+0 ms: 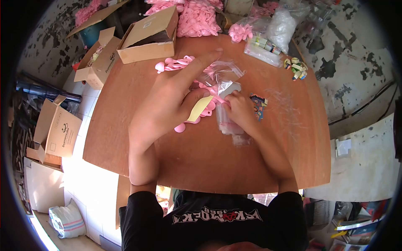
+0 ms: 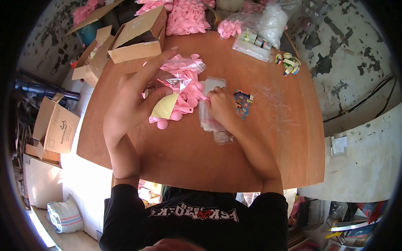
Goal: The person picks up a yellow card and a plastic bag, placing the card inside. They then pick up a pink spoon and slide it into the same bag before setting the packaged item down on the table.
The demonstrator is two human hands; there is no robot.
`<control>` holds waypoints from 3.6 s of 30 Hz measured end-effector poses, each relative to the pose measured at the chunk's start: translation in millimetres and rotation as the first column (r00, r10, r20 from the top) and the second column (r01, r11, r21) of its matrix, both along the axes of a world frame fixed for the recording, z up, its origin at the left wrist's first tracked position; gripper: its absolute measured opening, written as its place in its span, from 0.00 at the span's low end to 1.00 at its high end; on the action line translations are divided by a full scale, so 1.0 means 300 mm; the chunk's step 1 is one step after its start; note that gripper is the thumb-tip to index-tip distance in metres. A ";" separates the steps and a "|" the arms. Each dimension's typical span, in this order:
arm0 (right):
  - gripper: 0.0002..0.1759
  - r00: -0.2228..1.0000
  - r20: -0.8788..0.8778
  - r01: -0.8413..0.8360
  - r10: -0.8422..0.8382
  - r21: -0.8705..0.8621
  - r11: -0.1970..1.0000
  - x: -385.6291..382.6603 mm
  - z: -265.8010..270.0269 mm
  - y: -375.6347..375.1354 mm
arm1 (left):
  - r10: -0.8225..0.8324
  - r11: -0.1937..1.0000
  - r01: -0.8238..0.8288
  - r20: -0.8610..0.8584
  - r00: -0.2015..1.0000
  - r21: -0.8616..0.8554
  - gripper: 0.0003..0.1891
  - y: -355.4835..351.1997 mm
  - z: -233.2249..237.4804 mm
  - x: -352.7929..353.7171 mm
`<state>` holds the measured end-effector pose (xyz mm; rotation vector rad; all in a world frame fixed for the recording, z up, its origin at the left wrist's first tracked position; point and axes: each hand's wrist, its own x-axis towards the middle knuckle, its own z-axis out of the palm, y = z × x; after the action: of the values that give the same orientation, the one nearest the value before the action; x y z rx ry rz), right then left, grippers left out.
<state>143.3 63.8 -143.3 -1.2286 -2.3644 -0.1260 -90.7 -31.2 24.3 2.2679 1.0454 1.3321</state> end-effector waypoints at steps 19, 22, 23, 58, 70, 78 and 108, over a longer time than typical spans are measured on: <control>0.06 0.834 -0.531 -0.023 -0.148 -0.302 0.953 0.365 0.236 -0.642 | -0.098 0.991 0.084 -0.148 0.984 -0.099 0.33 -0.363 -0.129 0.109; 0.08 0.531 -0.788 -0.060 -0.312 -0.402 0.914 0.397 0.171 -0.697 | 0.035 0.885 0.060 0.194 0.980 -0.462 0.34 -0.398 -0.277 0.122; 0.09 0.382 -0.898 -0.091 -0.218 -0.271 0.958 0.396 0.158 -0.701 | 0.043 0.874 0.055 0.189 0.981 -0.482 0.34 -0.403 -0.325 0.134; 0.09 0.311 -0.920 -0.075 -0.239 -0.274 0.959 0.248 0.102 -0.551 | -0.140 0.684 0.337 0.337 0.931 -0.648 0.41 -0.282 -0.514 0.269; 0.10 0.278 -0.934 -0.195 -0.222 -0.282 0.940 0.205 0.123 -0.586 | -0.148 0.668 0.342 0.333 0.931 -0.661 0.28 -0.271 -0.504 0.293; 0.08 0.708 -0.705 -0.157 -0.026 -0.193 0.968 0.161 0.165 -0.576 | -0.112 0.714 0.245 0.239 0.965 -0.656 0.12 -0.281 -0.452 0.294; 0.07 0.039 -0.998 -0.549 0.044 0.015 0.836 0.412 0.306 -0.655 | -0.248 0.850 0.355 0.299 0.921 -0.389 0.15 -0.382 -0.467 0.267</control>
<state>266.8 -132.7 -51.6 -0.4591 -1.2422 1.0843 -10.7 -145.8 -115.9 1.7939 0.7653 1.0727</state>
